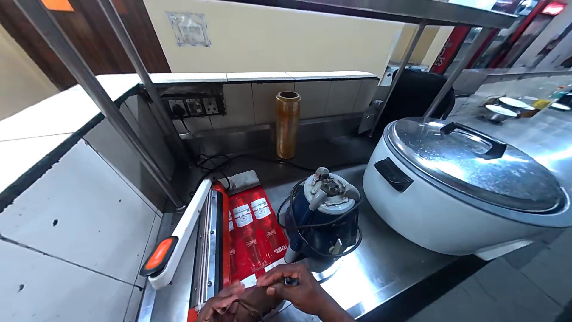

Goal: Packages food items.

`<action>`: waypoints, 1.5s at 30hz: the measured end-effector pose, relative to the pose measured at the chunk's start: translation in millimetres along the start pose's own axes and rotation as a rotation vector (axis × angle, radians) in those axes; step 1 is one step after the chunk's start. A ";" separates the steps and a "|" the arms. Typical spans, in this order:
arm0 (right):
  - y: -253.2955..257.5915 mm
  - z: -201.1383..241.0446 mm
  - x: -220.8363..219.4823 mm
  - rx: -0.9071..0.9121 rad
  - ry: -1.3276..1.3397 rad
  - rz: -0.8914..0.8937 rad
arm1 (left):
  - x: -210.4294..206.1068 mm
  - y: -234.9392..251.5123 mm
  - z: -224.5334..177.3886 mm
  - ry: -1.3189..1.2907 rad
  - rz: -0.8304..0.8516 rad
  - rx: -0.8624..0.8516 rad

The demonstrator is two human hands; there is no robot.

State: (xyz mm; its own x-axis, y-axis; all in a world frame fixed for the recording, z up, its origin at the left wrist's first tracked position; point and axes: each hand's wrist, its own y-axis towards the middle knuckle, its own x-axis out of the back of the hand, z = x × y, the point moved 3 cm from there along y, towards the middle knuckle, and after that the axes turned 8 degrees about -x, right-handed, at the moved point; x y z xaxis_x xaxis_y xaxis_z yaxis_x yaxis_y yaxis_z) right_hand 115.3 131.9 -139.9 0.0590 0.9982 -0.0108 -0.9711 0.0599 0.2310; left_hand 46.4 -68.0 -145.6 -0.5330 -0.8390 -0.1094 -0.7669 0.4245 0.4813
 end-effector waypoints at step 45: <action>8.9 8.0 -9.6 -0.073 -0.022 -0.039 | -0.2 51.3 -65.8 0.920 0.727 0.133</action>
State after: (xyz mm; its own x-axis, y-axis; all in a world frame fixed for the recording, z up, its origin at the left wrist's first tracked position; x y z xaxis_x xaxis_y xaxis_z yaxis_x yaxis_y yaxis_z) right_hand 108.0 122.9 -129.9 0.1012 0.9949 0.0033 -0.9822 0.0994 0.1594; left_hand 30.7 -68.4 -63.7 -0.4438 -0.2922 0.8472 -0.4499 0.8902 0.0714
